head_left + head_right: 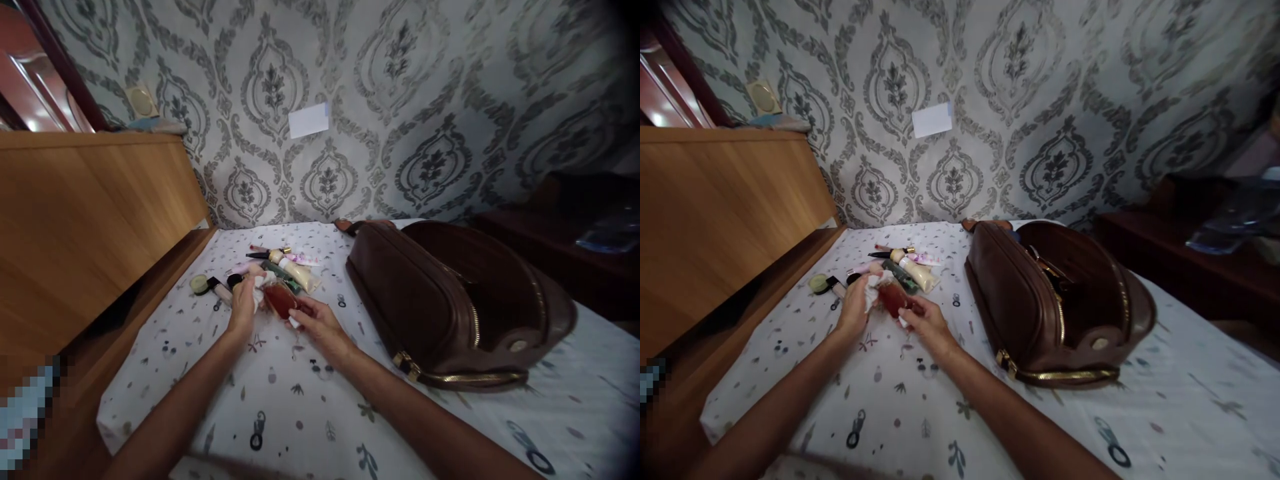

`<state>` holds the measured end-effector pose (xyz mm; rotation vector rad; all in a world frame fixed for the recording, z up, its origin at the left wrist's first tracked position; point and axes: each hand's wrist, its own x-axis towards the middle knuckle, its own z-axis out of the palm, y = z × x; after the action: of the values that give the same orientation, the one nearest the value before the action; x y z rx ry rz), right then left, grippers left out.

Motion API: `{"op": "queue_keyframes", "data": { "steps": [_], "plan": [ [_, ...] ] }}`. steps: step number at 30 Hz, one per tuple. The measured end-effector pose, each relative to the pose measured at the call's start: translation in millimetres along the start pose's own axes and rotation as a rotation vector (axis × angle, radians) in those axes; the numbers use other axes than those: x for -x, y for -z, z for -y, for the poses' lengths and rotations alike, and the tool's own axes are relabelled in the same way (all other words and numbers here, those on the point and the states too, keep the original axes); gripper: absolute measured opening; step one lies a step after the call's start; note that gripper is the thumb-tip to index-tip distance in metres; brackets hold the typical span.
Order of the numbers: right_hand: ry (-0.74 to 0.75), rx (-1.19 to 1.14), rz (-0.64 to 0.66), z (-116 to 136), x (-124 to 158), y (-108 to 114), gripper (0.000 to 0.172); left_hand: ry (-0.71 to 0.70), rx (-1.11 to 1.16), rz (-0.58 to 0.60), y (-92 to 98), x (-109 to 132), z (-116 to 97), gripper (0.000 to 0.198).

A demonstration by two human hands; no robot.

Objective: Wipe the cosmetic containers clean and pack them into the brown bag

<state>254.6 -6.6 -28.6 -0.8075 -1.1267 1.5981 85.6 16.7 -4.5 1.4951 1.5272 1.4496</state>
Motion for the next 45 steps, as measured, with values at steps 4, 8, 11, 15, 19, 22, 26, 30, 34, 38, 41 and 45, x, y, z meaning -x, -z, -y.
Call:
{"op": "queue_keyframes", "data": {
  "steps": [4, 8, 11, 15, 19, 22, 26, 30, 34, 38, 41, 45],
  "plan": [
    [0.011, 0.064, -0.026, -2, 0, 0, 0.044, -0.130, -0.034, -0.110, 10.6, 5, -11, 0.034],
    [0.120, 0.254, -0.022, -5, 0, 1, 0.027, -0.695, -0.334, 0.155, 0.6, 27, -20, 0.030],
    [0.166, 0.404, -0.024, -8, -2, 5, 0.018, -0.973, -0.625, 0.368, -10.9, 39, -18, 0.037],
    [0.124, 0.437, -0.028, -11, -5, 8, 0.019, -0.958, -0.724, 0.319, -13.2, 32, -11, 0.042],
    [0.061, 0.412, 0.008, -12, -4, 7, 0.029, -0.803, -0.643, 0.258, -3.4, 16, -1, 0.043],
    [0.050, 0.400, -0.008, -13, -3, 5, 0.034, -0.712, -0.623, 0.192, 5.0, 5, 9, 0.042],
    [0.052, 0.365, -0.008, -13, -1, 5, 0.035, -0.604, -0.588, 0.106, 11.7, -8, 23, 0.041],
    [0.100, 0.297, 0.024, -11, 0, 4, 0.038, -0.559, -0.553, 0.050, 12.6, -14, 29, 0.035],
    [0.168, 0.248, 0.048, -11, 0, 2, 0.032, -0.538, -0.518, -0.016, 14.7, -17, 29, 0.032],
    [0.194, 0.237, 0.046, -11, 1, 0, 0.026, -0.541, -0.469, -0.061, 16.0, -15, 21, 0.034],
    [0.207, 0.271, 0.035, -8, 5, -2, 0.026, -0.588, -0.429, -0.042, 8.9, 1, 6, 0.033],
    [0.156, 0.314, 0.034, -2, 9, -4, 0.035, -0.684, -0.409, 0.113, -7.0, 33, -12, 0.021]
  ]
}}
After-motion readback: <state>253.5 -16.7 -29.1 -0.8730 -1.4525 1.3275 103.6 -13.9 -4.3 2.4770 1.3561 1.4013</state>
